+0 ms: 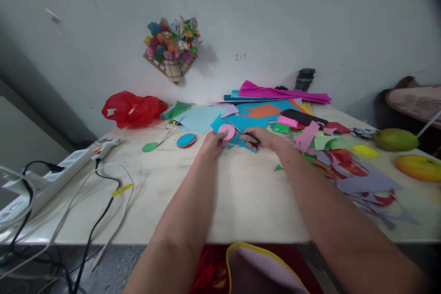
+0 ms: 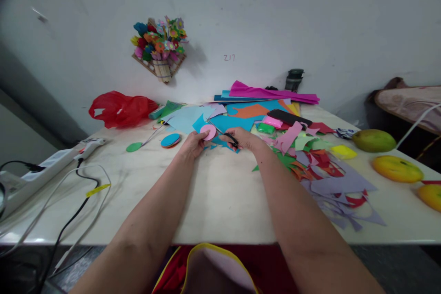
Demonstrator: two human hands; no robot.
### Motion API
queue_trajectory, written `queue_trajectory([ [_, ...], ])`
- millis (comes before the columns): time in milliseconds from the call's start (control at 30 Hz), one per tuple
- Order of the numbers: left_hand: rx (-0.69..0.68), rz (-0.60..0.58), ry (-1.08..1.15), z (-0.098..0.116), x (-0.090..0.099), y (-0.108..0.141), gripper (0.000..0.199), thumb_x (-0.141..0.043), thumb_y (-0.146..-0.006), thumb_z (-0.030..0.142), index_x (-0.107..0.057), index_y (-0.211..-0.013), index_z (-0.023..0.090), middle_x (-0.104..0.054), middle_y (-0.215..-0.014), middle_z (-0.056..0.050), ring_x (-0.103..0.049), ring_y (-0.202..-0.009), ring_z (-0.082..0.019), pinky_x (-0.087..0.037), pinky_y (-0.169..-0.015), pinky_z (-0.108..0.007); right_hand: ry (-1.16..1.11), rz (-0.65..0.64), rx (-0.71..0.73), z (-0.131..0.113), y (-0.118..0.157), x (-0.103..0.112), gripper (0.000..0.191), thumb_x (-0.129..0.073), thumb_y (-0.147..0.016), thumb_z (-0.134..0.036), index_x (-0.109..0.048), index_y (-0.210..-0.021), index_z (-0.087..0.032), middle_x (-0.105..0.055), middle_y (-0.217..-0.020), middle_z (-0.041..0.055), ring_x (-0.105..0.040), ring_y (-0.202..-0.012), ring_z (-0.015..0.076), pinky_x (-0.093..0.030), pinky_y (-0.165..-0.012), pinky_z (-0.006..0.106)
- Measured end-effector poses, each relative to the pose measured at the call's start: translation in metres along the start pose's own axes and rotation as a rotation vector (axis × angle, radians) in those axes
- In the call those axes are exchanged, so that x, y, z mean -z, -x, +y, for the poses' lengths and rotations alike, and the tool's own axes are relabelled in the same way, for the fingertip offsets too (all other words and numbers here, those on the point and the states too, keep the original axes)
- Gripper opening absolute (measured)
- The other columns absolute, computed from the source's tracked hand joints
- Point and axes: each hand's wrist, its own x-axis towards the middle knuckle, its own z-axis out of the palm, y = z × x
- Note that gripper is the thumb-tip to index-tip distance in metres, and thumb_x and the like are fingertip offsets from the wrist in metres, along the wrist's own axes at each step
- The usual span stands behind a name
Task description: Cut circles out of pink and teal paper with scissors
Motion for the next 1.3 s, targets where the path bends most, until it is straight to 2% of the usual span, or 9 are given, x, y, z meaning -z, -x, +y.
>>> queue_trajectory([
  [267, 0.028, -0.045, -0.013, 0.003, 0.001, 0.002, 0.023, -0.073, -0.068, 0.0, -0.059, -0.086, 0.009, -0.072, -0.084, -0.012, -0.072, -0.083, -0.025, -0.061, -0.078, -0.036, -0.06, -0.019, -0.032, -0.001, 0.001, 0.002, 0.027, -0.046, -0.086, -0.018, -0.045, -0.059, -0.019, -0.049, -0.045, -0.0009, -0.045, -0.036, 0.0091, -0.027, -0.034, 0.021],
  [400, 0.028, -0.026, -0.035, 0.004, 0.002, 0.002, 0.023, -0.072, -0.069, 0.001, -0.058, -0.086, 0.009, -0.072, -0.085, -0.013, -0.072, -0.082, -0.025, -0.061, -0.077, -0.037, -0.12, -0.037, -0.029, -0.003, 0.002, 0.003, 0.028, -0.051, -0.084, -0.023, -0.044, -0.057, -0.02, -0.045, -0.043, -0.0024, -0.042, -0.038, 0.0095, -0.036, -0.039, 0.022],
  [500, 0.025, -0.026, -0.069, 0.004, 0.002, 0.003, 0.021, -0.072, -0.07, 0.001, -0.058, -0.083, 0.01, -0.072, -0.083, -0.013, -0.072, -0.083, -0.026, -0.061, -0.077, -0.037, -0.126, -0.053, -0.017, -0.003, 0.003, 0.004, 0.031, -0.054, -0.082, -0.025, -0.042, -0.054, -0.02, -0.043, -0.043, -0.0029, -0.041, -0.038, 0.0091, -0.036, -0.04, 0.022],
  [667, 0.01, -0.08, -0.124, 0.006, 0.004, 0.003, 0.014, -0.071, -0.071, 0.002, -0.062, -0.08, 0.008, -0.073, -0.083, -0.015, -0.072, -0.086, -0.029, -0.061, -0.077, -0.039, -0.058, -0.045, 0.002, -0.002, 0.003, 0.006, 0.03, -0.053, -0.081, -0.021, -0.044, -0.053, -0.02, -0.043, -0.043, -0.0028, -0.042, -0.038, 0.0091, -0.035, -0.04, 0.022],
  [833, 0.002, -0.149, -0.126, 0.006, 0.007, 0.003, 0.017, -0.074, -0.068, 0.004, -0.065, -0.082, 0.005, -0.073, -0.081, -0.016, -0.072, -0.085, -0.03, -0.06, -0.079, -0.041, 0.02, -0.026, 0.014, 0.002, 0.002, 0.009, 0.026, -0.057, -0.08, -0.02, -0.051, -0.056, -0.019, -0.047, -0.043, -0.0025, -0.041, -0.039, 0.0087, -0.036, -0.041, 0.022],
  [1000, -0.011, -0.168, -0.137, 0.006, 0.008, 0.003, 0.015, -0.075, -0.066, 0.005, -0.065, -0.077, 0.005, -0.073, -0.079, -0.016, -0.072, -0.085, -0.03, -0.06, -0.08, -0.04, 0.034, -0.03, 0.029, 0.005, 0.002, 0.012, 0.023, -0.054, -0.082, -0.017, -0.055, -0.06, -0.018, -0.048, -0.045, -0.0021, -0.041, -0.039, 0.0086, -0.036, -0.042, 0.022],
  [1133, 0.007, -0.186, -0.141, 0.007, 0.008, 0.003, 0.014, -0.073, -0.068, 0.005, -0.065, -0.079, 0.006, -0.073, -0.082, -0.017, -0.072, -0.088, -0.031, -0.06, -0.079, -0.042, -0.026, -0.035, 0.003, 0.009, -0.002, 0.013, 0.022, -0.056, -0.084, -0.021, -0.055, -0.061, -0.018, -0.047, -0.044, -0.0029, -0.041, -0.039, 0.0091, -0.036, -0.041, 0.023],
  [1300, 0.013, -0.169, -0.149, 0.006, 0.007, 0.003, 0.017, -0.074, -0.068, 0.003, -0.061, -0.079, 0.007, -0.072, -0.077, -0.013, -0.073, -0.08, -0.027, -0.062, -0.075, -0.037, -0.005, -0.073, 0.012, 0.009, -0.002, 0.012, 0.028, -0.06, -0.081, -0.028, -0.049, -0.057, -0.019, -0.048, -0.044, -0.0028, -0.042, -0.039, 0.0093, -0.035, -0.04, 0.023],
])
